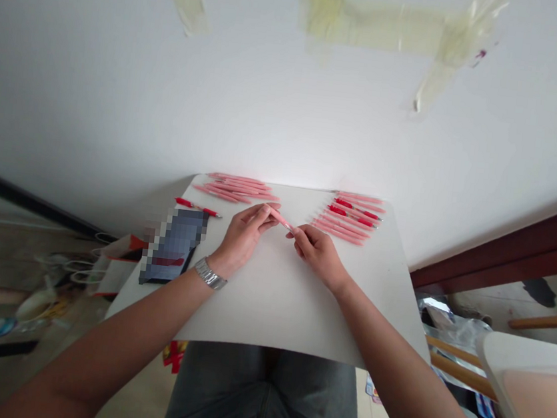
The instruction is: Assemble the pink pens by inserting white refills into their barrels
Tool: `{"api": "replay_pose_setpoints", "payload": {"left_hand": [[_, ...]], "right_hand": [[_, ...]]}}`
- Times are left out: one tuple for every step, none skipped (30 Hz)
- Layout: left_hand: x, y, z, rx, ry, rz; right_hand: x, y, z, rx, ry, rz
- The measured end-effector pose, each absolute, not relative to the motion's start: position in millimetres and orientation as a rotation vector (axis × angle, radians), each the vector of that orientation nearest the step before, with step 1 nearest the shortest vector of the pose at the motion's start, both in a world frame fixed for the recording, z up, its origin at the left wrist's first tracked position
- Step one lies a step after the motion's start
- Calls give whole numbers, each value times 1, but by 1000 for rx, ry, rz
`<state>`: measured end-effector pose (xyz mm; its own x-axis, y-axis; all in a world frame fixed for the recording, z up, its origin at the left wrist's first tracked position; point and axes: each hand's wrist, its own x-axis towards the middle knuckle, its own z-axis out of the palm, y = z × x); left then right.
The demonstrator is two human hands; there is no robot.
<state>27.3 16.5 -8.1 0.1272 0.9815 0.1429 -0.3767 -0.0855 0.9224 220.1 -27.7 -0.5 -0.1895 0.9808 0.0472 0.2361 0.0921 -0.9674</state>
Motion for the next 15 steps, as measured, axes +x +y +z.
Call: {"api": "replay_pose_setpoints", "payload": {"left_hand": [[27, 16, -8, 1084, 770, 1334], [27, 16, -8, 1092, 775, 1334], [27, 16, -8, 1097, 780, 1336], [27, 16, -8, 1100, 785, 1339], [27, 16, -8, 1101, 790, 1341], [27, 15, -8, 1102, 795, 1341], [27, 15, -8, 1104, 801, 1340], [27, 15, -8, 1105, 805, 1340], [27, 15, -8, 1103, 809, 1340], [27, 15, -8, 1097, 814, 1341], [26, 16, -9, 1089, 821, 1344], [26, 16, -9, 1080, 827, 1347], [26, 16, -10, 1072, 830, 1347], [27, 16, -10, 1066, 830, 1344], [27, 16, -10, 1062, 828, 1340]], "right_hand": [[220, -27, -1, -1241, -1572, 1124], [220, -27, -2, -1242, -1580, 1088], [220, -27, -2, -1248, -1586, 1057], [220, -27, -3, -1260, -1590, 1030], [220, -27, -4, -1279, -1593, 1004], [220, -27, -4, -1300, -1597, 977], [220, -27, -4, -1319, -1602, 946], [220, -27, -5, -1331, -1610, 916], [220, -27, -5, -1335, -1618, 885], [221, -26, -6, -1334, -1628, 853], [221, -26, -6, -1329, -1637, 822], [221, -25, -7, -1322, -1644, 796], [221, -25, -7, -1314, -1649, 777], [221, -25, -7, -1306, -1652, 769], [221, -25, -7, -1299, -1653, 771]]}}
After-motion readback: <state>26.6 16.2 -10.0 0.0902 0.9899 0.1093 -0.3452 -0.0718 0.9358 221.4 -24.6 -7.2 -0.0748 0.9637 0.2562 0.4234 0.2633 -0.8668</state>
